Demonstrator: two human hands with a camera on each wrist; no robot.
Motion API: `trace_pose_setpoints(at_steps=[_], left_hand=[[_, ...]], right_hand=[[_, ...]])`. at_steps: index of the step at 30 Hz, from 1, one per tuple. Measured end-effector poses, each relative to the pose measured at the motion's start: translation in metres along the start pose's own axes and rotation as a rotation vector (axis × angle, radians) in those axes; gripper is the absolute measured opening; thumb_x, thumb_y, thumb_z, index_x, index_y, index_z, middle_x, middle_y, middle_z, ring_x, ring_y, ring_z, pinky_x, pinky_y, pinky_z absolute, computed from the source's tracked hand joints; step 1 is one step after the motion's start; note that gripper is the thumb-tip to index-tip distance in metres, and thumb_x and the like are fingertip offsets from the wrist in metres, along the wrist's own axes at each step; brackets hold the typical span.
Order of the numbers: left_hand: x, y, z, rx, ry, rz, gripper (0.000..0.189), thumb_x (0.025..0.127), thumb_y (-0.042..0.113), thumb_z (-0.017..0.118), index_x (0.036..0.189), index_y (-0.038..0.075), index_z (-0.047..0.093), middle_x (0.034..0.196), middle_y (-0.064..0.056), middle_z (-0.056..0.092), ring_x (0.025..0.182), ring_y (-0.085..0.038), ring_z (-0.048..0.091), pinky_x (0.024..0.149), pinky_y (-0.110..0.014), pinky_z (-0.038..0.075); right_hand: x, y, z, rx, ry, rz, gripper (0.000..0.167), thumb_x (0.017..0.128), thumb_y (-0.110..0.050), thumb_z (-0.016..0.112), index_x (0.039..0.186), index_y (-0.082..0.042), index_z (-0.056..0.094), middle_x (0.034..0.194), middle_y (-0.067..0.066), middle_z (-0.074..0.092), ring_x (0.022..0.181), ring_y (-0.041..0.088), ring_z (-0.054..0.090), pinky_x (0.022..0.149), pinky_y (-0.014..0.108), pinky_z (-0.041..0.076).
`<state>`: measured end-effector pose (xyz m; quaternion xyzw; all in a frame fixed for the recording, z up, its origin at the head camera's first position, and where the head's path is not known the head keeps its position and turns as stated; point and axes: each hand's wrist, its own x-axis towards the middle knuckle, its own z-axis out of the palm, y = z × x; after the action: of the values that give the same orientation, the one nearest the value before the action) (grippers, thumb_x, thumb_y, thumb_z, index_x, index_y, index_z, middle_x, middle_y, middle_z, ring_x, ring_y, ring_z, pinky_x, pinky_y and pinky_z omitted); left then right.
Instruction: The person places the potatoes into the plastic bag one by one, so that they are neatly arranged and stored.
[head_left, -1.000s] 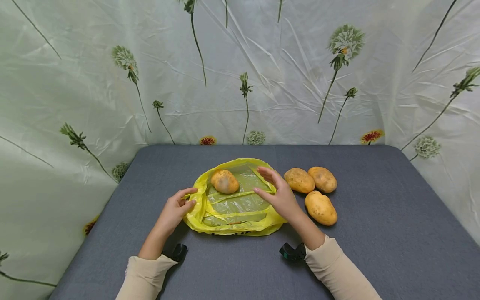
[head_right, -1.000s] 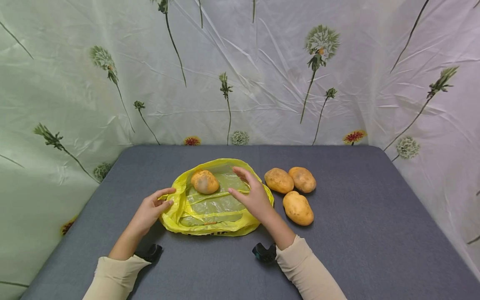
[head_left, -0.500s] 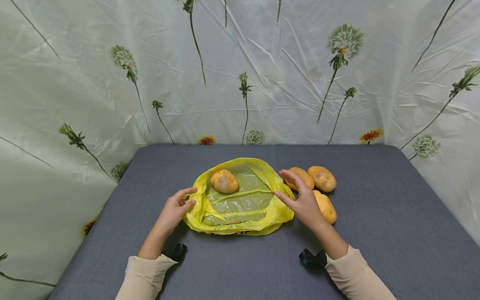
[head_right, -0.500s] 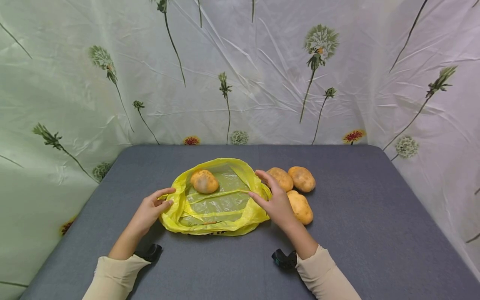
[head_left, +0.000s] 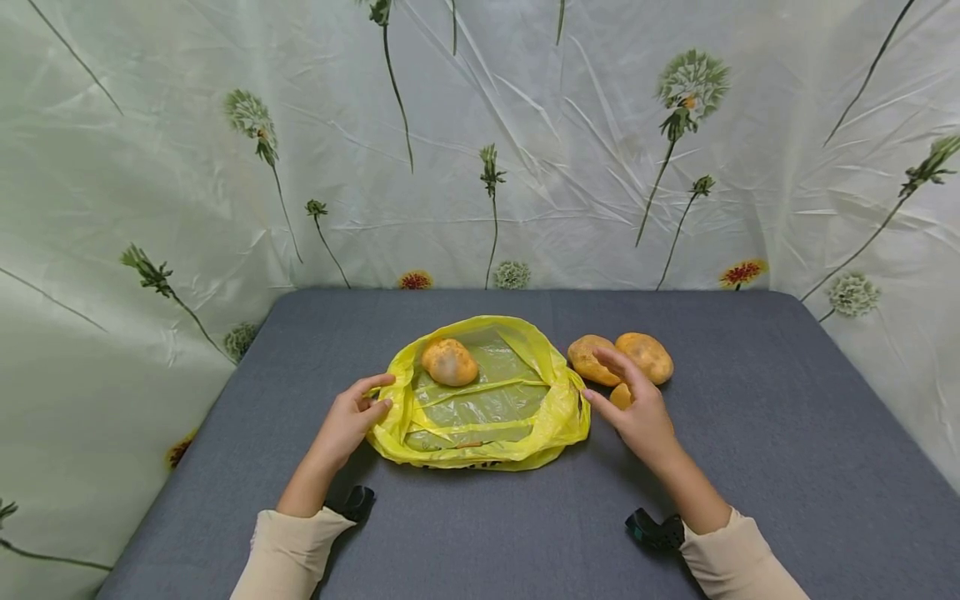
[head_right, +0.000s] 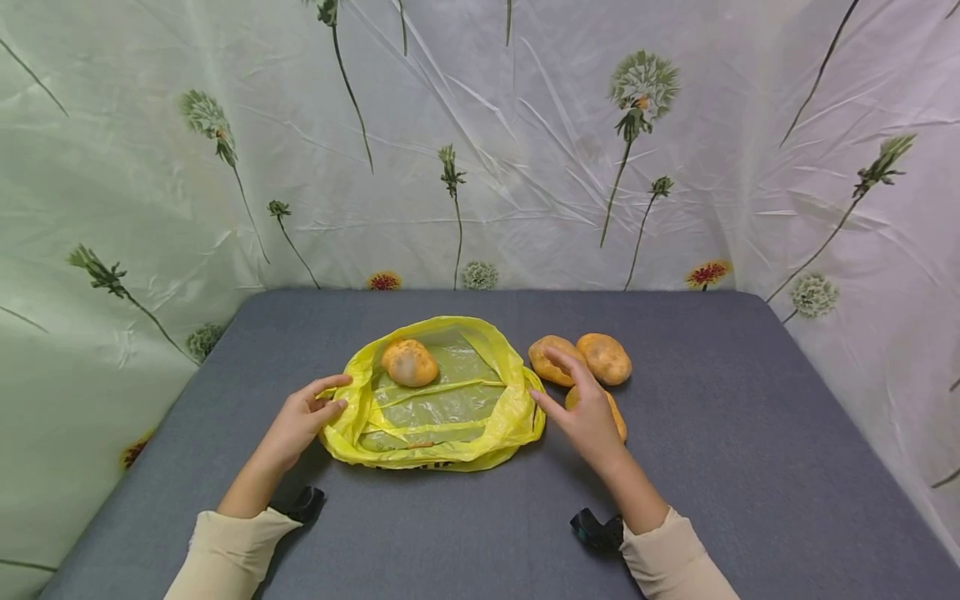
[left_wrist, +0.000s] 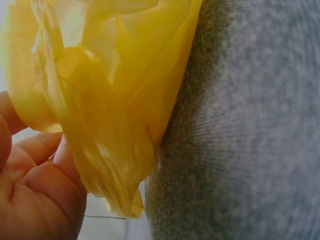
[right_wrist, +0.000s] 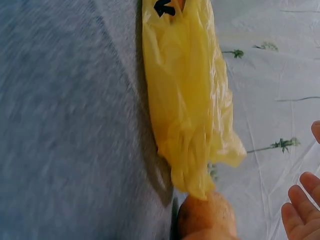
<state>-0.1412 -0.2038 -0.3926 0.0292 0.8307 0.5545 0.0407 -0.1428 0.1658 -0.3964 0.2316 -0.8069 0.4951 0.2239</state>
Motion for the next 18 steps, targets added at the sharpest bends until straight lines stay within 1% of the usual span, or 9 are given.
trace_pose_setpoints(at_steps=[2,3,6,8,11,14,18], left_hand=[[0.001,0.000,0.000,-0.008,-0.002,-0.001,0.036,0.089,0.000,0.051,0.124,-0.004,0.047,0.073,-0.011,0.045,0.055,-0.010,0.040,0.049,-0.023,0.037],[0.000,0.000,0.000,-0.012,-0.003,-0.002,0.036,0.089,0.000,0.051,0.124,-0.004,0.047,0.073,-0.011,0.045,0.055,-0.011,0.040,0.049,-0.023,0.037],[0.000,0.000,0.000,-0.015,-0.006,-0.001,0.036,0.089,0.000,0.051,0.125,-0.004,0.047,0.071,-0.010,0.045,0.055,-0.010,0.040,0.049,-0.023,0.037],[0.001,-0.001,0.000,-0.013,-0.007,0.001,0.036,0.090,0.000,0.051,0.125,-0.004,0.046,0.071,-0.010,0.045,0.055,-0.010,0.040,0.049,-0.023,0.037],[0.001,-0.002,0.000,-0.006,-0.007,0.002,0.036,0.090,0.001,0.051,0.125,-0.004,0.046,0.073,-0.011,0.045,0.055,-0.010,0.040,0.049,-0.023,0.037],[0.002,-0.003,0.000,0.007,-0.005,-0.003,0.036,0.090,0.001,0.051,0.125,-0.004,0.046,0.079,-0.013,0.046,0.056,-0.011,0.040,0.050,-0.023,0.037],[0.002,-0.003,0.000,0.024,0.001,-0.011,0.036,0.089,0.001,0.051,0.125,-0.004,0.046,0.082,-0.015,0.046,0.056,-0.011,0.040,0.050,-0.023,0.037]], right_hand=[[-0.004,0.011,-0.003,-0.013,0.007,0.008,0.061,0.071,0.008,0.070,0.127,0.002,0.045,0.122,0.018,0.050,0.115,0.012,0.044,0.094,0.019,0.030],[-0.005,0.012,-0.005,-0.028,0.010,0.010,0.061,0.071,0.007,0.071,0.127,0.001,0.046,0.122,0.018,0.050,0.114,0.010,0.044,0.094,0.018,0.029],[-0.010,0.014,-0.011,-0.072,0.020,0.033,0.062,0.070,0.006,0.072,0.127,-0.001,0.046,0.121,0.016,0.051,0.112,0.013,0.045,0.093,0.017,0.029],[-0.013,0.015,-0.014,-0.093,0.025,0.046,0.063,0.069,0.007,0.072,0.127,-0.001,0.047,0.121,0.016,0.051,0.111,0.012,0.046,0.092,0.016,0.029],[-0.016,0.017,-0.020,-0.074,0.035,0.038,0.064,0.067,0.013,0.071,0.125,0.004,0.046,0.118,0.021,0.051,0.110,0.008,0.045,0.091,0.016,0.030],[-0.018,0.011,-0.025,-0.047,0.040,0.010,0.062,0.065,0.020,0.068,0.122,0.010,0.045,0.117,0.022,0.050,0.112,0.004,0.044,0.092,0.017,0.031],[-0.021,0.001,-0.031,-0.069,0.042,-0.006,0.061,0.064,0.023,0.067,0.120,0.015,0.044,0.115,0.027,0.050,0.111,0.004,0.044,0.091,0.016,0.032]])
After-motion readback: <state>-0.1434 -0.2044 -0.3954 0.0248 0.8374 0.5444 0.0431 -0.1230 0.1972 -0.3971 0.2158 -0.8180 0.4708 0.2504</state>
